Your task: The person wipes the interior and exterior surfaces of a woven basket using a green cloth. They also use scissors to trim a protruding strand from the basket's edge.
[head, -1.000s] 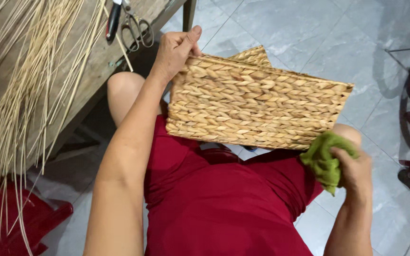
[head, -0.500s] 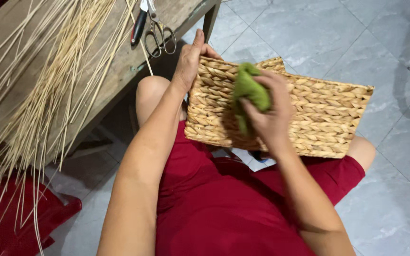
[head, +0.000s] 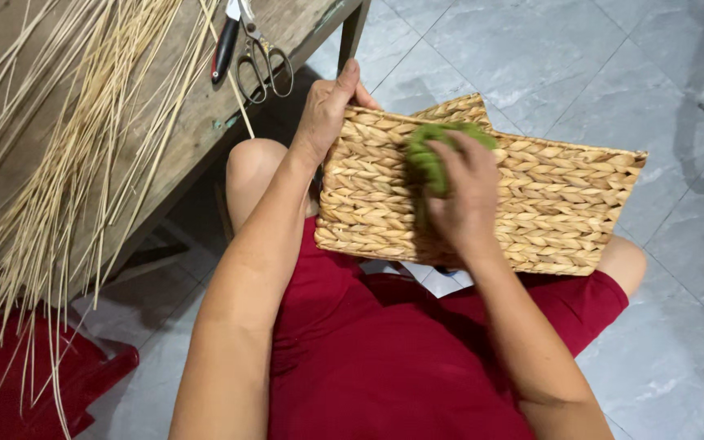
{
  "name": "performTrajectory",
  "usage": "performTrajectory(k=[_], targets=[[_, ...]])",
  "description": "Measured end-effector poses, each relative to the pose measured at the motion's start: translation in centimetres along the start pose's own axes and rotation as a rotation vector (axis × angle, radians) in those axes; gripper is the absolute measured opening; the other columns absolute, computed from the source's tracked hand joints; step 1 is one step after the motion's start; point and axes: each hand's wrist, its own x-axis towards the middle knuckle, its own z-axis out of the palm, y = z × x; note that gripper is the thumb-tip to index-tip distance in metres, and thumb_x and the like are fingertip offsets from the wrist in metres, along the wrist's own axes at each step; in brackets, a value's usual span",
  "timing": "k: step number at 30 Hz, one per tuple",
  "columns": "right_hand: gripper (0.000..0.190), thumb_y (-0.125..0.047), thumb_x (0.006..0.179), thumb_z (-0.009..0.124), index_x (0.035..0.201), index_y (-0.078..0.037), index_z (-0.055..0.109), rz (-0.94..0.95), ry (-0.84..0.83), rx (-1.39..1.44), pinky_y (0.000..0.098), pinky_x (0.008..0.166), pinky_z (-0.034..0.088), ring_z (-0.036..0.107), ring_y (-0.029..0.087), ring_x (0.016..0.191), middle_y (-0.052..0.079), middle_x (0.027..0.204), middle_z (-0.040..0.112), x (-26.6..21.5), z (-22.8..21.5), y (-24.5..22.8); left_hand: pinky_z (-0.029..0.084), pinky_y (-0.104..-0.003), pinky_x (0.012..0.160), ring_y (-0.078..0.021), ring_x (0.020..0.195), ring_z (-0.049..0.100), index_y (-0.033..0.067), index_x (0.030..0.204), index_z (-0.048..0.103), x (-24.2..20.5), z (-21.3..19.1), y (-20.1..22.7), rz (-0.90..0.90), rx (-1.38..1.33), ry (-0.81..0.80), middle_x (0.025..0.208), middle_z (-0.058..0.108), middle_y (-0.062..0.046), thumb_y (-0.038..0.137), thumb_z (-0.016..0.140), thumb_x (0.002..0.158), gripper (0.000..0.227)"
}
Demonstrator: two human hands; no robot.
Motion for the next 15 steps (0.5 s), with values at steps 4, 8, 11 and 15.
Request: performTrajectory(k=[4, 8, 11, 15], targets=[[0.059, 0.002, 0.079, 0.082, 0.134, -0.007, 0.064, 0.152, -0.008, 0.0, 0.0468, 0.108, 0.047, 0.053, 0.038, 0.128, 0.018, 0.139, 0.057, -0.5, -1.7, 0.6, 0.053, -0.026, 0.066, -0.0132, 0.066, 0.067, -0.0002, 0.075, 0.075, 0.1, 0.0, 0.2, -0.011, 0.022, -0.023, 0.071, 0.074, -0.009, 0.081, 0.039, 0.093, 0.091], [0.07, 0.0, 0.08, 0.083, 0.142, -0.007, 0.054, 0.052, 0.037, 0.127, 0.0517, 0.124, 0.036, 0.048, 0.038, 0.146, 0.014, 0.149, 0.054, 0.8, 0.0, -2.6, 0.052, -0.026, 0.069, -0.0134, 0.068, 0.066, 0.0001, 0.078, 0.075, 0.7, -0.2, 0.0, -0.041, -0.052, -0.09, 0.073, 0.072, -0.008, 0.083, 0.035, 0.093, 0.093], [0.078, -0.002, 0.067, 0.081, 0.14, -0.009, 0.052, -0.099, -0.099, 0.24, 0.0538, 0.118, 0.036, 0.046, 0.042, 0.14, 0.018, 0.149, 0.051, 1.7, 2.6, -5.7, 0.053, -0.026, 0.07, -0.0134, 0.07, 0.067, -0.0007, 0.078, 0.074, 1.0, -0.6, -0.5, -0.07, -0.071, -0.088, 0.075, 0.074, -0.008, 0.083, 0.035, 0.092, 0.094], [0.069, -0.001, 0.068, 0.082, 0.133, -0.01, 0.06, -0.137, -0.095, 0.154, 0.051, 0.113, 0.042, 0.05, 0.04, 0.135, 0.015, 0.146, 0.055, 2.2, 3.2, -5.1, 0.052, -0.025, 0.068, -0.0134, 0.068, 0.066, -0.0025, 0.077, 0.076, 0.8, -0.9, -0.5, -0.058, -0.02, -0.055, 0.072, 0.072, -0.009, 0.083, 0.036, 0.094, 0.096]])
